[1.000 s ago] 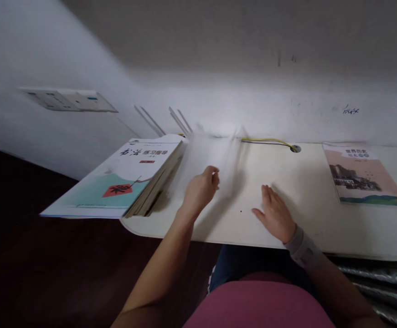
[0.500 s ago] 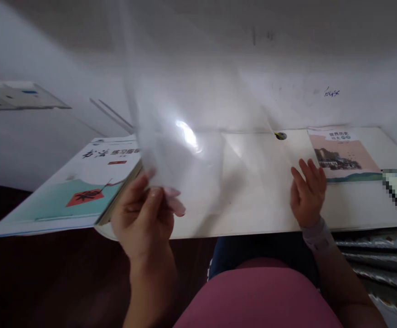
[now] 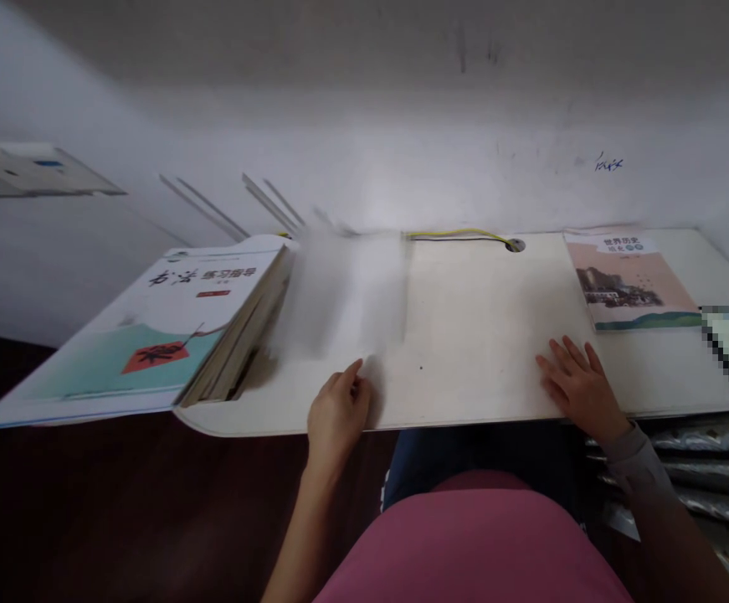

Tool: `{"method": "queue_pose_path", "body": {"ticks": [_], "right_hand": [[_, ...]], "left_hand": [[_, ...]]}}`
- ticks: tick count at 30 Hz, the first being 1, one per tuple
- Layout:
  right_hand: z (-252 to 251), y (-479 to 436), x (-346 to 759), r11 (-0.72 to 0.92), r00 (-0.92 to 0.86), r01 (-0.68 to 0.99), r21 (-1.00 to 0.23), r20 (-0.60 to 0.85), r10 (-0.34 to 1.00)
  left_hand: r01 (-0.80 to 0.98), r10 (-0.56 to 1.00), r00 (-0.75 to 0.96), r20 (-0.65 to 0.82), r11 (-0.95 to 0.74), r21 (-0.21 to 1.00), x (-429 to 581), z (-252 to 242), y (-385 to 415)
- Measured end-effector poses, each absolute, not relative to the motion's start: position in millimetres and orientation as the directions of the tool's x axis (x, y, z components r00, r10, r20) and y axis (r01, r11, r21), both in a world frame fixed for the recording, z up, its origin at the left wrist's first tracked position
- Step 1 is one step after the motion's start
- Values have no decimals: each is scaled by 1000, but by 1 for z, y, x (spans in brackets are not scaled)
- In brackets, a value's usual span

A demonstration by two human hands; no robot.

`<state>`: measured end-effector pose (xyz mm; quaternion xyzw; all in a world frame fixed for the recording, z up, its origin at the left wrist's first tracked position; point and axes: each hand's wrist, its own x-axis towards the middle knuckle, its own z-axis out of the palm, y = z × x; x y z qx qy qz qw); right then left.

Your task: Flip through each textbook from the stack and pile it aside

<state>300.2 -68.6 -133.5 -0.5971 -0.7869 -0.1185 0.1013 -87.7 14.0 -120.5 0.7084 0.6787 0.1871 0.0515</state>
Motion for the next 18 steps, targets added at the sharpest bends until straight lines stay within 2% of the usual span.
{"method": "queue_pose_path", "body": {"ticks": [6, 11, 16, 18], "right_hand": [[-142, -63, 309, 329, -326, 944, 24, 212, 921], [-141, -61, 309, 332, -333, 942, 38, 211, 919], [-117, -58, 297, 317, -283, 948, -9, 429, 858], [-109, -54, 286, 355, -285, 934, -35, 524, 803]], "left_hand": [[962, 983, 26, 179, -74, 263, -90, -123, 17], [949, 986, 22, 167, -73, 305, -93, -124, 21], [807, 945, 35, 324, -218, 549, -118, -97, 32], [782, 906, 47, 421, -296, 549, -138, -76, 40]]}}
